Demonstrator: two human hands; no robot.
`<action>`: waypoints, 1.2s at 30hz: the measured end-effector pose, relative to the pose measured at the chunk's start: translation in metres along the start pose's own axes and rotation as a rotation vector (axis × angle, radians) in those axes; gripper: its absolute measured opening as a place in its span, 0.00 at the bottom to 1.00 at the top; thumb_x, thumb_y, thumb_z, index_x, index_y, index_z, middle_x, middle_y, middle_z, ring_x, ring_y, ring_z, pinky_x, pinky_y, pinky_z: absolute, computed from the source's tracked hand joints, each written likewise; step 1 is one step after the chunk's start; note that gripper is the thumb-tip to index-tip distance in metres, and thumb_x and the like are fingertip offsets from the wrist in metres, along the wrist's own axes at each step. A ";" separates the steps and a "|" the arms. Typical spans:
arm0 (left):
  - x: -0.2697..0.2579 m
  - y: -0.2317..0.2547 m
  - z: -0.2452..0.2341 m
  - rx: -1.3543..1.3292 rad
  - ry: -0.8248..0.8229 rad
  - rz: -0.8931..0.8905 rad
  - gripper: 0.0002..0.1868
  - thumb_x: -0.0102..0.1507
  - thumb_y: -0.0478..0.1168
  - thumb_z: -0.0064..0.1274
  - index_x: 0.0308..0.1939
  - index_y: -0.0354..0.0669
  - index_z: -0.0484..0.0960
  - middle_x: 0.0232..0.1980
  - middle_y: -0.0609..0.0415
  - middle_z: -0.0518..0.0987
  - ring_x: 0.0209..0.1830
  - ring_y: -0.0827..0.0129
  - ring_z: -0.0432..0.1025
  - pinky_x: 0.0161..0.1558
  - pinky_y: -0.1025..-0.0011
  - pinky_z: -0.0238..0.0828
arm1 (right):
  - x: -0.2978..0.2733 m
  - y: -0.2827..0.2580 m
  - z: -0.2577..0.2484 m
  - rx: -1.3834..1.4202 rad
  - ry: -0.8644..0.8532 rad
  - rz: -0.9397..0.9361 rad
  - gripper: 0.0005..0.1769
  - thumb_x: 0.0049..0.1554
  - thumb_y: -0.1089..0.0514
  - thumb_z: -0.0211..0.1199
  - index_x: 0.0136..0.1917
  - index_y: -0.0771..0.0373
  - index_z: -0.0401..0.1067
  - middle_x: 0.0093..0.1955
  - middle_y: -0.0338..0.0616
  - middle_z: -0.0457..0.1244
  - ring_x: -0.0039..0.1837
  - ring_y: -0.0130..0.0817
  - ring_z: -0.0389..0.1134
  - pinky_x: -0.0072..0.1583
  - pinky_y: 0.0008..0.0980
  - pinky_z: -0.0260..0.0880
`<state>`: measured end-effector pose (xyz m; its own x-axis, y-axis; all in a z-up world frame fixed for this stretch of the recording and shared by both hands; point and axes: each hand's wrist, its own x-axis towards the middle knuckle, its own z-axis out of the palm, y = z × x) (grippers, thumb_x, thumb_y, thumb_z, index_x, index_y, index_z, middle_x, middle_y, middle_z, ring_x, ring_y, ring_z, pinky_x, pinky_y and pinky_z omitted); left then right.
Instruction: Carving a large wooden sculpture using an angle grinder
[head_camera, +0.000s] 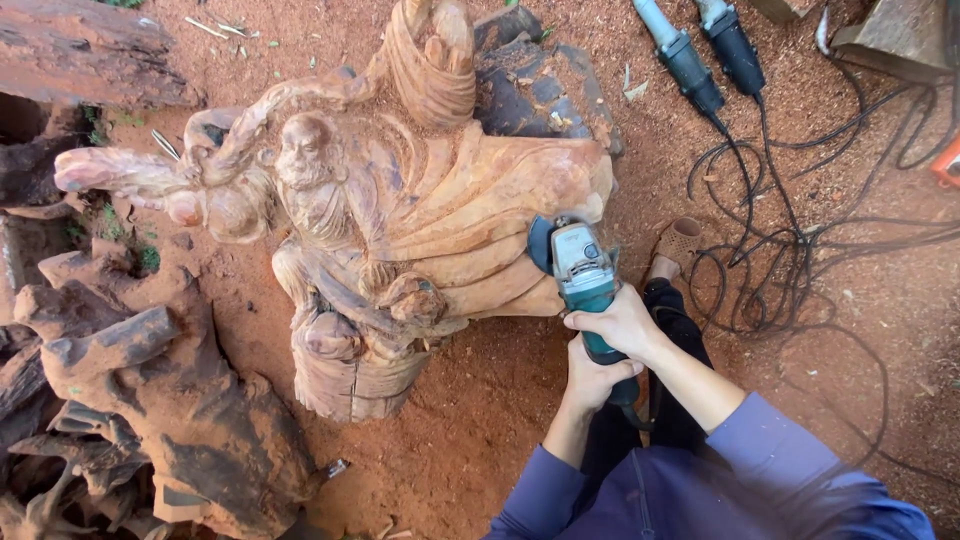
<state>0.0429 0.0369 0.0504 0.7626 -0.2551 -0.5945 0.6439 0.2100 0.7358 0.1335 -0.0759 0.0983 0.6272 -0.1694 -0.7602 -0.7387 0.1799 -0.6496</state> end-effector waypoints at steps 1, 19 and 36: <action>0.000 0.000 0.002 -0.001 -0.008 0.010 0.28 0.41 0.28 0.72 0.44 0.39 0.80 0.38 0.55 0.81 0.42 0.70 0.74 0.47 0.65 0.73 | 0.002 0.001 0.000 0.000 0.005 -0.012 0.24 0.35 0.57 0.83 0.41 0.69 0.77 0.38 0.54 0.69 0.48 0.44 0.71 0.50 0.44 0.70; 0.004 -0.011 0.015 0.000 -0.008 -0.004 0.27 0.44 0.28 0.70 0.47 0.39 0.79 0.42 0.53 0.81 0.48 0.68 0.74 0.52 0.60 0.71 | 0.002 0.002 -0.013 -0.044 0.001 0.014 0.23 0.33 0.58 0.82 0.40 0.69 0.78 0.37 0.55 0.69 0.47 0.46 0.72 0.51 0.44 0.69; 0.011 -0.018 0.033 0.011 0.017 0.009 0.26 0.44 0.30 0.71 0.44 0.42 0.79 0.40 0.54 0.81 0.45 0.70 0.74 0.49 0.64 0.71 | 0.006 -0.016 -0.030 -0.053 -0.012 -0.010 0.16 0.33 0.60 0.81 0.35 0.66 0.79 0.32 0.50 0.69 0.40 0.38 0.71 0.47 0.35 0.69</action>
<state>0.0376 -0.0007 0.0414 0.7692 -0.2370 -0.5934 0.6364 0.2014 0.7446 0.1412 -0.1088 0.1044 0.6370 -0.1595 -0.7542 -0.7444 0.1267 -0.6556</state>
